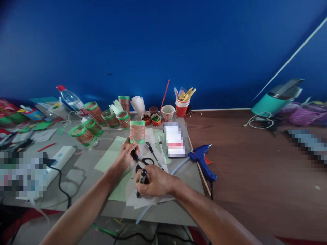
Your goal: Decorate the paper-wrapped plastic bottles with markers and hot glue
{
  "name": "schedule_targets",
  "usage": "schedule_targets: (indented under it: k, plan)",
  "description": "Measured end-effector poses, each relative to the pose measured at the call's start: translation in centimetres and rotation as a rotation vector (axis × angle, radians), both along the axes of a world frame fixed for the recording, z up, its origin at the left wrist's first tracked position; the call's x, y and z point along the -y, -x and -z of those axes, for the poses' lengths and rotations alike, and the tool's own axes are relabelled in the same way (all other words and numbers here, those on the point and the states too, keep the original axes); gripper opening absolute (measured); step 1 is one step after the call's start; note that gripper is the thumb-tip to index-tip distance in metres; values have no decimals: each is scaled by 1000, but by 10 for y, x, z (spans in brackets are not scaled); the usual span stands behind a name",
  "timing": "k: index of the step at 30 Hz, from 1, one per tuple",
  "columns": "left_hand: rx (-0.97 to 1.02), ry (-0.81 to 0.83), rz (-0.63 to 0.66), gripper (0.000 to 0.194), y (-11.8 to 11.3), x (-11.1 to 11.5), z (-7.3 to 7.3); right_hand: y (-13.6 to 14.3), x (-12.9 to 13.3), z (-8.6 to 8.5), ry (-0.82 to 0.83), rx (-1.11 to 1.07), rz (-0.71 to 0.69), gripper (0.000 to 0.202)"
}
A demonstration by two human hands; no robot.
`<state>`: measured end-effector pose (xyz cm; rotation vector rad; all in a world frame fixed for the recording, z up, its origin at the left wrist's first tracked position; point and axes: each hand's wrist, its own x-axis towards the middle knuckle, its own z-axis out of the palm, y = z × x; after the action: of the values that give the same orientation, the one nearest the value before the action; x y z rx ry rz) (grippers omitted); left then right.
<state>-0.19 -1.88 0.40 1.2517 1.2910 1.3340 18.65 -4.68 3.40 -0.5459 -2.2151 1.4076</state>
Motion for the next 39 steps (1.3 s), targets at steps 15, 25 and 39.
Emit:
schedule_targets:
  k: [15, 25, 39]
  plan:
    - [-70, 20, -7, 50, -2, 4, -13, -7, -11, -3, 200, -136, 127, 21]
    - [-34, 9, 7, 51, 1, 1, -3, 1, -3, -1, 26, 13, 79, 8]
    - [16, 40, -10, 46, -3, 1, -8, -4, -12, -1, 148, -97, 257, 21]
